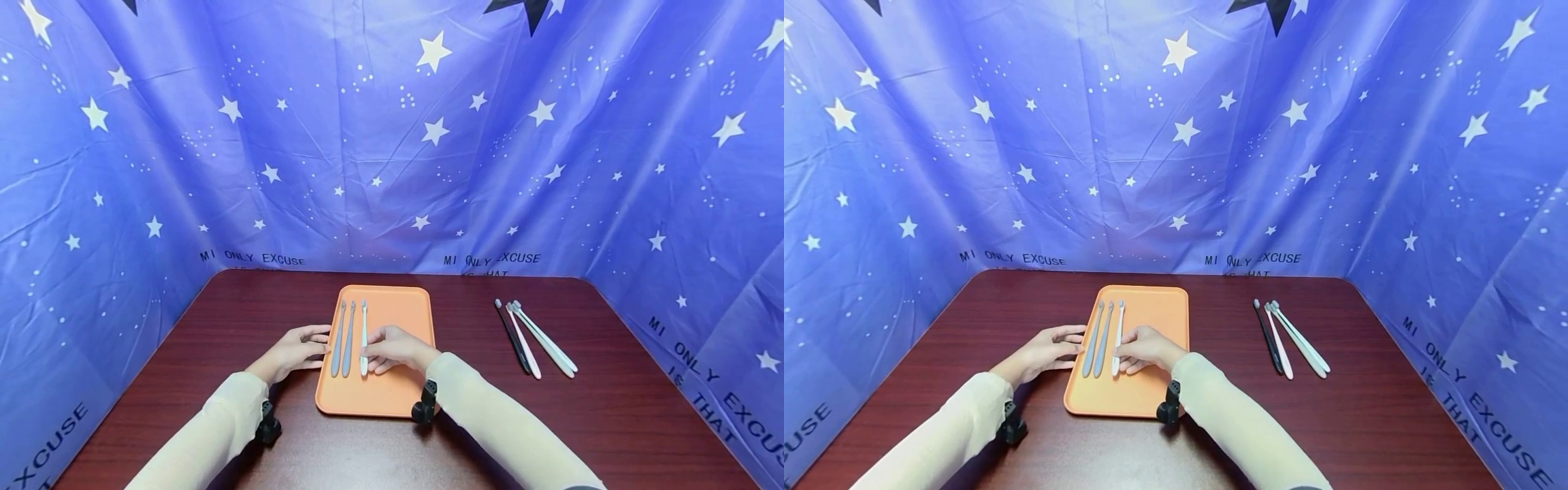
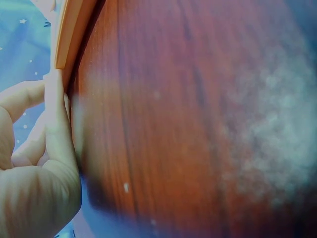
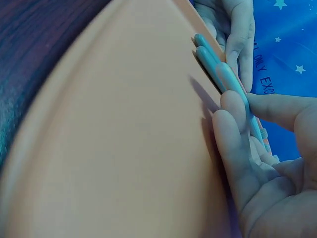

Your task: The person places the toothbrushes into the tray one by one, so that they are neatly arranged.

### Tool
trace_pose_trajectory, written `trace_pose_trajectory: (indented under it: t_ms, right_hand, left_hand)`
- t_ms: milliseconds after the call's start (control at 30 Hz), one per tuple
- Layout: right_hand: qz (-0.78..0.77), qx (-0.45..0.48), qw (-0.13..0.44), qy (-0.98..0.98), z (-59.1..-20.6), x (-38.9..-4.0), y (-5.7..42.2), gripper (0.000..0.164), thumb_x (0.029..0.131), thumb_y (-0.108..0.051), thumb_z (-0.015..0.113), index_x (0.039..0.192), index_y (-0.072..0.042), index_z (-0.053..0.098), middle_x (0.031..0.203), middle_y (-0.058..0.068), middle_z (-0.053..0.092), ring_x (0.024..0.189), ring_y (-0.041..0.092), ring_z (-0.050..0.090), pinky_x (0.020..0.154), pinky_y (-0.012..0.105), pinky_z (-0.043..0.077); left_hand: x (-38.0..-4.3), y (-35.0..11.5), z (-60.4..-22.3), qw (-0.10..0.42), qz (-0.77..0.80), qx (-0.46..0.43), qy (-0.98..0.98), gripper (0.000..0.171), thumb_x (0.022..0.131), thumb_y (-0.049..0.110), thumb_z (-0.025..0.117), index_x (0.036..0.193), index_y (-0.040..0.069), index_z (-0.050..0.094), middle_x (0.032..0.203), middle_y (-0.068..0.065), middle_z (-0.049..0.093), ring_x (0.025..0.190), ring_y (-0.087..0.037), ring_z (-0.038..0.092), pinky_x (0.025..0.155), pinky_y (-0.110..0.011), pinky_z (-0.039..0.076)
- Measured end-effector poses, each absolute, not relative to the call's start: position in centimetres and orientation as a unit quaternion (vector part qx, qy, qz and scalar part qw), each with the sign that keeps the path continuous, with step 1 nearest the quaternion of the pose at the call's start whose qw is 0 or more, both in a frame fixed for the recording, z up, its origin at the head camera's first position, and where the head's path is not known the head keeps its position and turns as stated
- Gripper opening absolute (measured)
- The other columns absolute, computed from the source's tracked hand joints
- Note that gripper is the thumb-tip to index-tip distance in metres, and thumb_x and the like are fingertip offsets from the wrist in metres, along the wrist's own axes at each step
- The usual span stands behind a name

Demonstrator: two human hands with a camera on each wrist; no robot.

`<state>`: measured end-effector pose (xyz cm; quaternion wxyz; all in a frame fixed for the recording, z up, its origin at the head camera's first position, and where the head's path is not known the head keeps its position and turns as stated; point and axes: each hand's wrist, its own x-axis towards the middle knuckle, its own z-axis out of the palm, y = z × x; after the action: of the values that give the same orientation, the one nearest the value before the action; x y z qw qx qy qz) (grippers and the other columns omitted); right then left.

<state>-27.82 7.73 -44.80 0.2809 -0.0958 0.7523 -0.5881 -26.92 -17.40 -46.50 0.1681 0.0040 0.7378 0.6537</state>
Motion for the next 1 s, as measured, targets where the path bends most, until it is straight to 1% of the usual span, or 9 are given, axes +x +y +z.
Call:
trace_pose_trajectory:
  t_ms: [300,533,733,1000]
  right_hand:
    - [-0.579,-0.094,0.273,0.762,-44.50,-27.54,7.28,0.025,0.096,-0.010,0.068,0.111,0.005,0.057,0.081,0.012,0.070,0.062,0.012,0.065,0.062,0.026,0.060]
    - [-0.580,-0.093,0.271,0.763,-44.66,-27.78,7.07,0.026,0.095,-0.012,0.069,0.112,0.004,0.056,0.083,0.013,0.070,0.063,0.013,0.066,0.062,0.028,0.061]
    - [-0.580,-0.090,0.273,0.762,-44.65,-27.66,6.97,0.028,0.096,-0.011,0.069,0.114,0.003,0.054,0.085,0.014,0.071,0.065,0.014,0.068,0.062,0.029,0.061]
    - [-0.584,-0.087,0.265,0.762,-45.17,-27.82,6.90,0.031,0.094,-0.010,0.071,0.114,0.004,0.052,0.082,0.015,0.072,0.064,0.016,0.069,0.058,0.027,0.060]
  left_hand:
    - [-27.00,-17.42,-46.56,0.168,0.656,-0.001,0.736,0.055,0.094,-0.001,0.066,0.146,0.000,0.047,0.131,-0.020,0.057,0.102,-0.025,0.067,0.085,-0.042,0.059]
    - [-27.05,-17.39,-46.44,0.168,0.657,-0.001,0.735,0.055,0.094,-0.002,0.065,0.146,-0.001,0.047,0.126,-0.019,0.060,0.102,-0.025,0.066,0.086,-0.043,0.059]
    - [-26.91,-17.30,-46.53,0.167,0.658,-0.002,0.735,0.055,0.094,-0.002,0.065,0.145,-0.001,0.048,0.127,-0.019,0.059,0.103,-0.024,0.066,0.085,-0.043,0.059]
    - [-26.94,-17.26,-46.50,0.170,0.654,-0.004,0.737,0.055,0.094,-0.001,0.066,0.146,0.000,0.048,0.124,-0.018,0.060,0.101,-0.023,0.066,0.085,-0.042,0.059]
